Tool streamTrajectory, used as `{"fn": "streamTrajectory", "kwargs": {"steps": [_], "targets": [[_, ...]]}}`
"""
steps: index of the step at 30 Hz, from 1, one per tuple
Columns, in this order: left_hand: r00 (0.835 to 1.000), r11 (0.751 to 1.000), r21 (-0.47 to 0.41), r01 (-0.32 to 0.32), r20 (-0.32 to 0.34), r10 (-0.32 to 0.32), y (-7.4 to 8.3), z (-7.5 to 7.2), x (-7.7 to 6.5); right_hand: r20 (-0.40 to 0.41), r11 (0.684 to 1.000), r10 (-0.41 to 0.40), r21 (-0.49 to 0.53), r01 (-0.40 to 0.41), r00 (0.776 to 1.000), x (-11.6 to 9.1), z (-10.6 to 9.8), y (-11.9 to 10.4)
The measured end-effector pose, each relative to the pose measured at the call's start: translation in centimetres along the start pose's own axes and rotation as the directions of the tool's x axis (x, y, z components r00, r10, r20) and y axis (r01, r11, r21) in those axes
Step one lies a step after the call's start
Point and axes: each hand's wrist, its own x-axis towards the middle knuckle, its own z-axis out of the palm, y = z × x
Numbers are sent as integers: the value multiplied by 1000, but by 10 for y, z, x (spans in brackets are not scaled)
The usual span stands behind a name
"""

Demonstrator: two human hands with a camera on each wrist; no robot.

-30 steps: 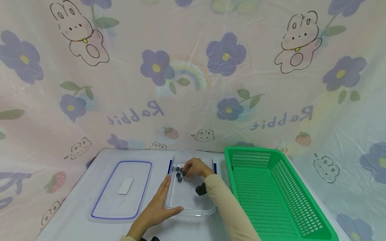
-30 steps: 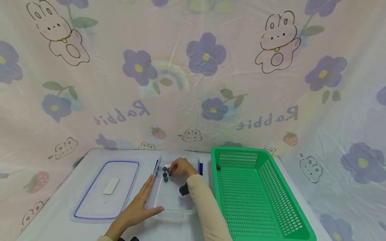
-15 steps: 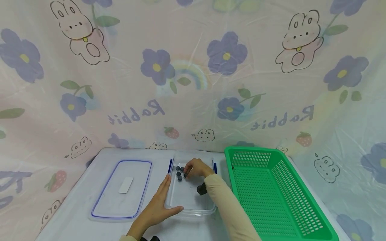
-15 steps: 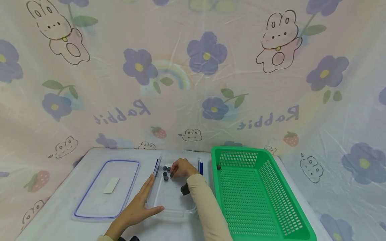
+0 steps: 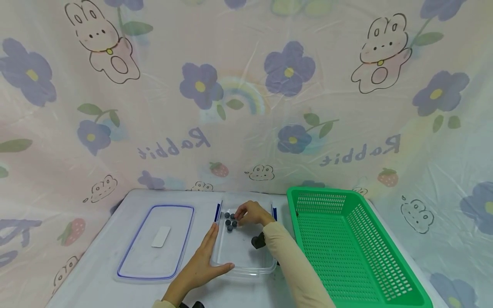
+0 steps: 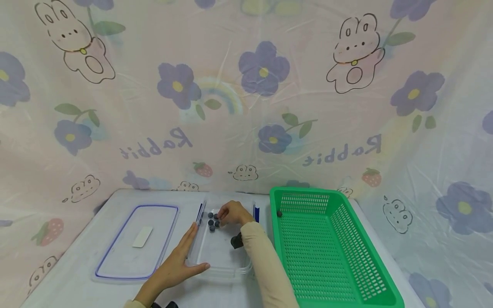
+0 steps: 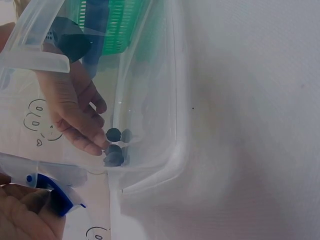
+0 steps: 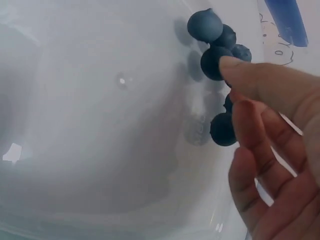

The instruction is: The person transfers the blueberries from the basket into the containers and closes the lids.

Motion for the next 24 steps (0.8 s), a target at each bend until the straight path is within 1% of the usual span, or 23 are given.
{"fn": "streamTrajectory", "kwargs": {"steps": [6,12,15,18,24], "targets": [[1000,1000,-1,4,3,-4,-1,1,0,-11,1000,-6,-10,5,1000,-1,-2,-2],[1000,1000,4,12,10,-12,-1,1,1,-53,995,-83,-61,80,995,-6,-11,-8],[1000,1000,6,16,11,-16,-1,1,2,-76,989,-129,-88,122,989,-12,-18,-12],[1000,1000,6,18,11,-19,-1,1,2,-105,978,-190,-106,179,976,-19,-24,-17],[1000,1000,0,21,5,-21,1,1,1,-148,955,-267,-168,242,952,-32,-38,-22]]}}
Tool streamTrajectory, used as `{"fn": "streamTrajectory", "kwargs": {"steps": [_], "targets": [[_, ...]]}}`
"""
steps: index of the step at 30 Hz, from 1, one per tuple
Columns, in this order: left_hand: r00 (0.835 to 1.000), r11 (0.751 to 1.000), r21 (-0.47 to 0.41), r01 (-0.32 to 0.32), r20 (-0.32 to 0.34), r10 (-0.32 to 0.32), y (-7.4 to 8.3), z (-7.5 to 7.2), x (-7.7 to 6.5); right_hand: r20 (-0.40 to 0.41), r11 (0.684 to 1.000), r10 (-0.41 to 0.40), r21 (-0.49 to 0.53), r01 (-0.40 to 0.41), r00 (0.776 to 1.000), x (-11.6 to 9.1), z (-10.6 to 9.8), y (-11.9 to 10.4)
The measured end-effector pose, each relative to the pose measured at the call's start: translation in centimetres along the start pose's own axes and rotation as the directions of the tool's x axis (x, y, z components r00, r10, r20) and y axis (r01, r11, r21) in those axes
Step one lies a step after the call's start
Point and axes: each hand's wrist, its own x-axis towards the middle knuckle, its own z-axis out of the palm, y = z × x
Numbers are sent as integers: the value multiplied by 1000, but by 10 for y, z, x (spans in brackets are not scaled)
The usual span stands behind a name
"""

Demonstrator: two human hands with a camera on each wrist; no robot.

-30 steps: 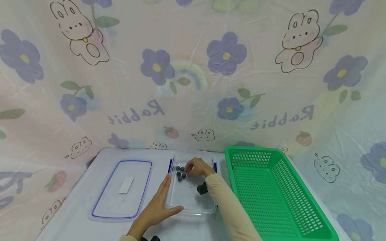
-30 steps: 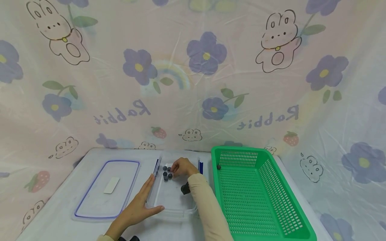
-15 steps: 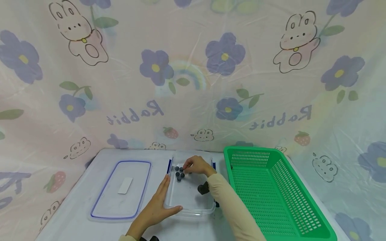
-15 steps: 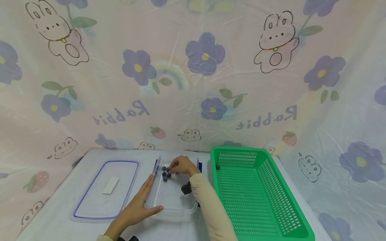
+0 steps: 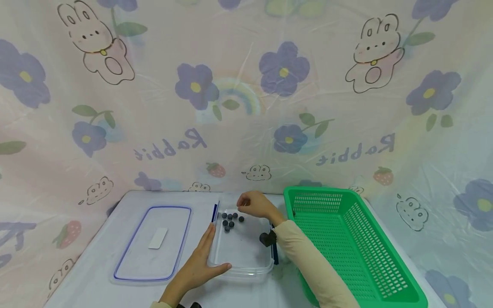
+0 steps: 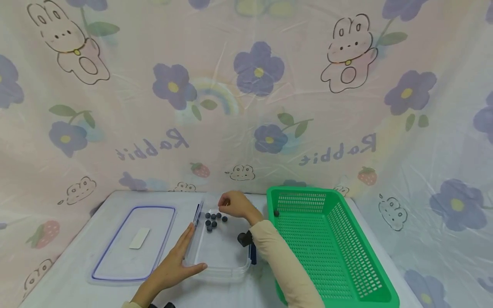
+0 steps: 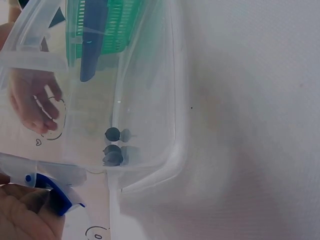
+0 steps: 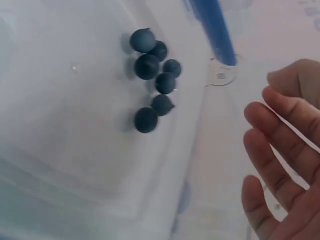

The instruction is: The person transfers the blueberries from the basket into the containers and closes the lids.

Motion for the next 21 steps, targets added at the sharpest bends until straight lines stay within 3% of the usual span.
{"fn": "streamTrajectory", "kwargs": {"steps": [7,15,21], "targets": [[1000,1000,1,-1,2,1,-1,1,0,-56,992,-123,-47,120,991,-16,-25,-8],[1000,1000,2,8,-3,-8,-3,1,1,-67,993,-115,-38,112,991,-37,-55,-9],[1000,1000,9,-9,-8,9,-4,2,1,-146,996,-91,-13,90,985,-52,-72,0]]}}
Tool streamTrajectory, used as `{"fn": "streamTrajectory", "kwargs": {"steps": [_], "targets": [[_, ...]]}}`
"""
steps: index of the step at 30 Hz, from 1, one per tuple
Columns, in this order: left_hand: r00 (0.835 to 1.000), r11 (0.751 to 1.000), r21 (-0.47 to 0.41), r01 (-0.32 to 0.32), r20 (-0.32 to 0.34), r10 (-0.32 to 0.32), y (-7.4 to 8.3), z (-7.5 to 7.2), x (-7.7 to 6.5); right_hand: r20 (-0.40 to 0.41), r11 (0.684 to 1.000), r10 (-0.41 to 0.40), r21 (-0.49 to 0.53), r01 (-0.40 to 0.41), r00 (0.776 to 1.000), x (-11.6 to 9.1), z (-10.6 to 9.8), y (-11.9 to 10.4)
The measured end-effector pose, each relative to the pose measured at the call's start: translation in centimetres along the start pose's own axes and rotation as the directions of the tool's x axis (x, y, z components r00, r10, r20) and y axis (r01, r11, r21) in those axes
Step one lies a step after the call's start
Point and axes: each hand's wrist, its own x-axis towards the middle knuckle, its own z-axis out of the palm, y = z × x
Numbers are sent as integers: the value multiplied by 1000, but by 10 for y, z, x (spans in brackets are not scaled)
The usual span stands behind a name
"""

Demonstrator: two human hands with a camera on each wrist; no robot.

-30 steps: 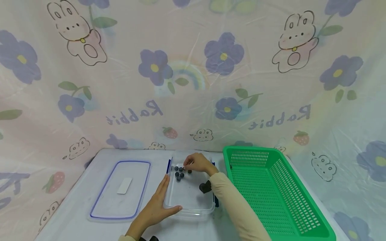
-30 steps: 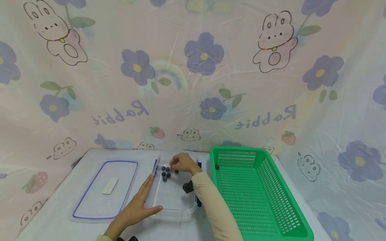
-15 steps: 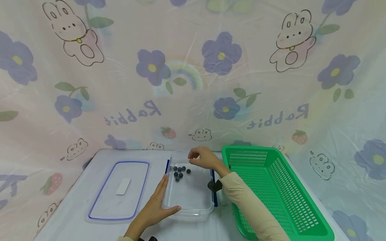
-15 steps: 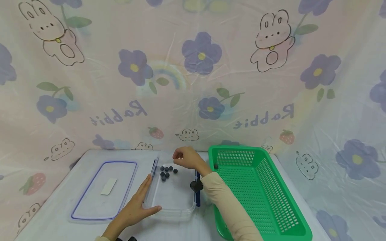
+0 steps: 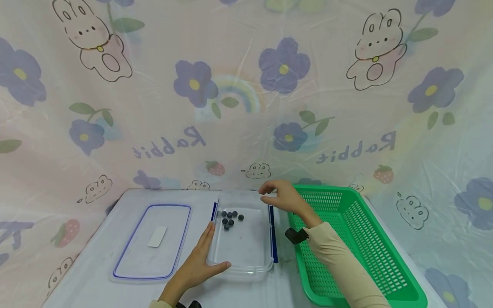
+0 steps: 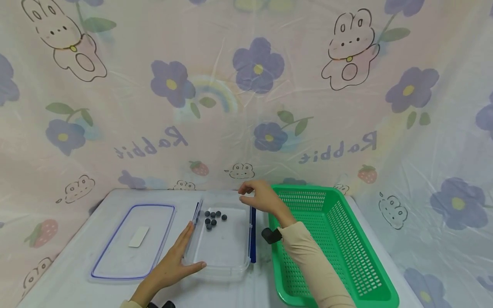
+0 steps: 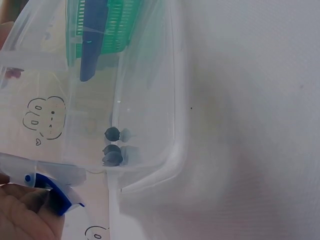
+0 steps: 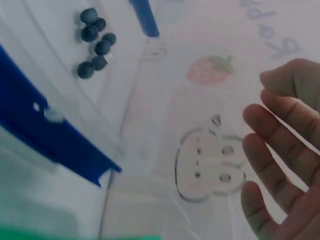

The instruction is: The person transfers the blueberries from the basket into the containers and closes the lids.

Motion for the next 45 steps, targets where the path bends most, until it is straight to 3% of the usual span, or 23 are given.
{"fn": "streamTrajectory", "kwargs": {"steps": [5,12,15,20,24,28,34,37,42,45], "targets": [[1000,1000,8,-5,0,5,1,0,0,-75,999,42,37,-39,996,-12,-19,11],[1000,999,19,-26,-8,26,0,0,-2,-137,969,154,213,-122,979,-29,-40,39],[1000,1000,9,-20,-3,20,1,0,-3,-135,930,226,323,-173,965,-37,-42,55],[1000,1000,-6,16,21,-16,1,0,-3,-117,831,344,500,-244,931,-48,-38,83],[1000,1000,-10,14,19,-14,2,-1,-3,-127,793,414,538,-288,902,-55,-29,105],[1000,1000,-9,8,20,-8,2,-2,-3,-107,780,472,514,-357,875,-61,-18,122],[1000,1000,-8,2,11,-2,1,-2,-3,-59,785,465,489,-381,883,-67,-3,135],[1000,1000,-10,7,10,-7,1,-2,-3,-44,806,455,444,-391,889,-68,4,139],[1000,1000,-11,14,12,-14,2,-2,-4,-48,832,467,360,-421,883,-69,14,141],[1000,1000,-20,6,9,-6,2,-2,-3,-54,829,494,330,-451,868,-71,18,142]]}}
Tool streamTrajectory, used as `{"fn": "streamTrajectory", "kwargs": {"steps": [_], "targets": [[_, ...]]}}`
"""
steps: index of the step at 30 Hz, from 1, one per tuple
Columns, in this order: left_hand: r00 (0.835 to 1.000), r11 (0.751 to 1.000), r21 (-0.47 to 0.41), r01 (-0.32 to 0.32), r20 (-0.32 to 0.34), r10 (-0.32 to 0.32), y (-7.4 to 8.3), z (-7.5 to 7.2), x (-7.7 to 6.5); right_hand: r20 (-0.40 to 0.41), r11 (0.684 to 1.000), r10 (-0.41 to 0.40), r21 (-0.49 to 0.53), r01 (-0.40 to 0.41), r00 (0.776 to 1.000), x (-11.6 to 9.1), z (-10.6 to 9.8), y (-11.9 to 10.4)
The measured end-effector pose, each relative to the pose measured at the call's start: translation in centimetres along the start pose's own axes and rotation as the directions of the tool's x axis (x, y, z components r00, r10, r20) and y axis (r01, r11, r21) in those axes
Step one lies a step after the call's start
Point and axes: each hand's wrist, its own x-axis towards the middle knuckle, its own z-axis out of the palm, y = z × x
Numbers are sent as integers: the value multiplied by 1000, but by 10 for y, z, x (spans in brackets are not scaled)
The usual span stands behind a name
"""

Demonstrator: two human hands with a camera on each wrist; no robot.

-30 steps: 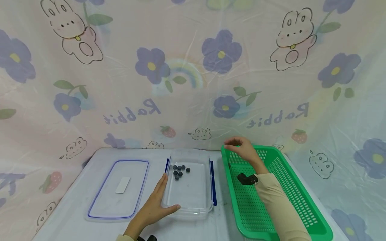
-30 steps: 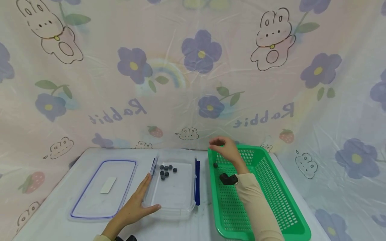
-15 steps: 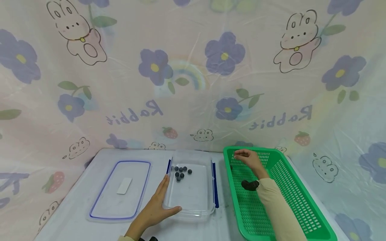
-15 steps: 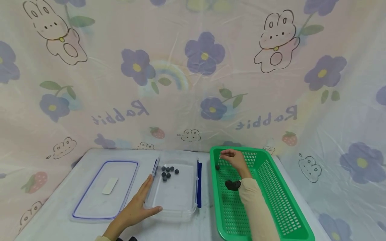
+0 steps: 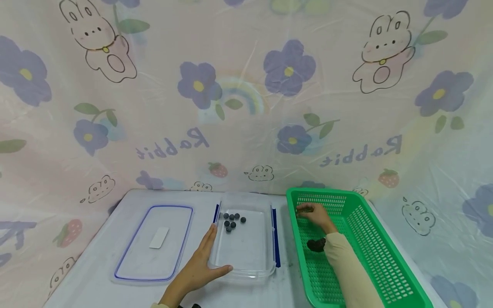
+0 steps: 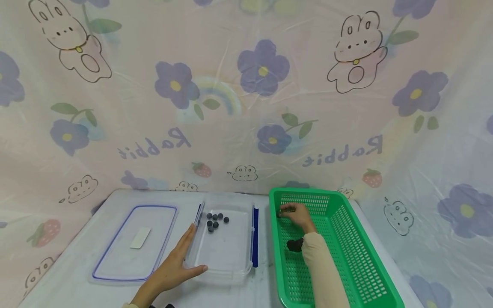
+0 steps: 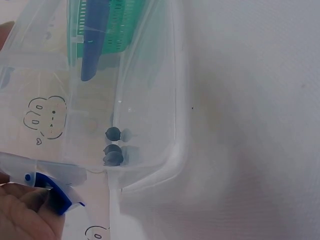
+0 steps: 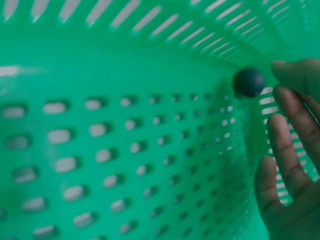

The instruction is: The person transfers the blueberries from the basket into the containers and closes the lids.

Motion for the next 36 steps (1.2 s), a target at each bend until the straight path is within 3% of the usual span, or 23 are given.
{"fn": "streamTrajectory", "kwargs": {"steps": [3,13,29,36], "targets": [[1000,1000,6,-5,-2,5,0,0,0,-6,999,11,-39,-11,1000,-2,1,3],[1000,1000,7,-15,-2,15,0,0,0,29,1000,8,-29,-7,1000,-7,7,4],[1000,1000,21,-6,1,6,2,0,-1,-9,994,-34,-107,33,999,-8,11,9],[1000,1000,24,-16,-10,16,0,1,0,-12,997,-3,-74,2,1000,-7,8,10]]}}
